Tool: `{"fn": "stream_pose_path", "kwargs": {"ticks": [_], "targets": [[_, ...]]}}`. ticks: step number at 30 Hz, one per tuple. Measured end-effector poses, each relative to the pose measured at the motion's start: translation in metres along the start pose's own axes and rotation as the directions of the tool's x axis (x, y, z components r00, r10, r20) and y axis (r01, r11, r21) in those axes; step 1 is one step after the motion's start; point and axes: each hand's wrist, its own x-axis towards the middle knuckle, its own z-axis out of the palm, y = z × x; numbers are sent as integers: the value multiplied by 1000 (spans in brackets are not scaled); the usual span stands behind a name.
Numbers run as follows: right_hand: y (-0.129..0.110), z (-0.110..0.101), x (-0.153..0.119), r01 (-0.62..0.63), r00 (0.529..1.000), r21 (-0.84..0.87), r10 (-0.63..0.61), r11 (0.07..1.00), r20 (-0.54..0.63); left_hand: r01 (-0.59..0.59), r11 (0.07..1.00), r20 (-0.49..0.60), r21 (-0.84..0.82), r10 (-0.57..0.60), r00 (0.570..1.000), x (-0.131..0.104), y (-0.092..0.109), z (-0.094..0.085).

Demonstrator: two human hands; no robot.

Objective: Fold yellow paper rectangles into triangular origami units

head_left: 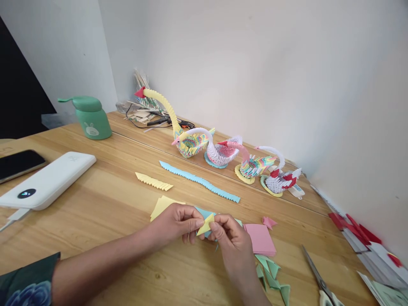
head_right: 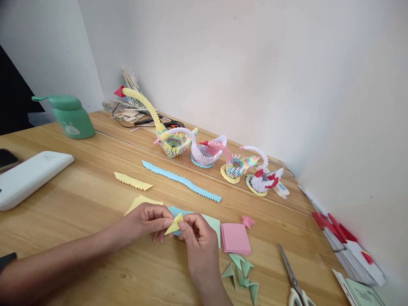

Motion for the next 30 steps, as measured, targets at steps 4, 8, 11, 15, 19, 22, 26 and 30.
{"fn": "stream_pose_path", "kwargs": {"ticks": [4, 8, 11, 15, 19, 22, 26, 30], "targets": [[-3, 2, -1, 34, 999, -28, -35, 999, -6, -51, 983, -102, 176, 69, 992, -4, -1, 3], [-6, 2, -3, 75, 997, -144, -71, 987, 36, -103, 926, -153, 362, 168, 974, -8, -4, 6], [-6, 1, -3, 83, 997, -169, -80, 982, 24, -117, 932, -146, 344, 176, 973, -8, -4, 7], [-4, 1, -3, 85, 996, -150, -89, 985, -23, 16, 991, -65, 130, -7, 998, -3, -3, 5], [-3, 1, -2, 77, 997, -141, -78, 987, -1, 82, 985, -35, 150, -78, 996, -4, -1, 3], [-5, 1, -1, 33, 999, -96, -36, 995, -26, -6, 969, -66, 247, 23, 998, -7, 0, 4], [-7, 3, -2, 16, 997, -58, -20, 998, -77, -46, 979, -33, 198, 54, 998, -8, -1, 6], [-9, 5, -4, 42, 997, -49, -45, 998, -58, -55, 980, -77, 192, 71, 994, -6, -5, 8]]}}
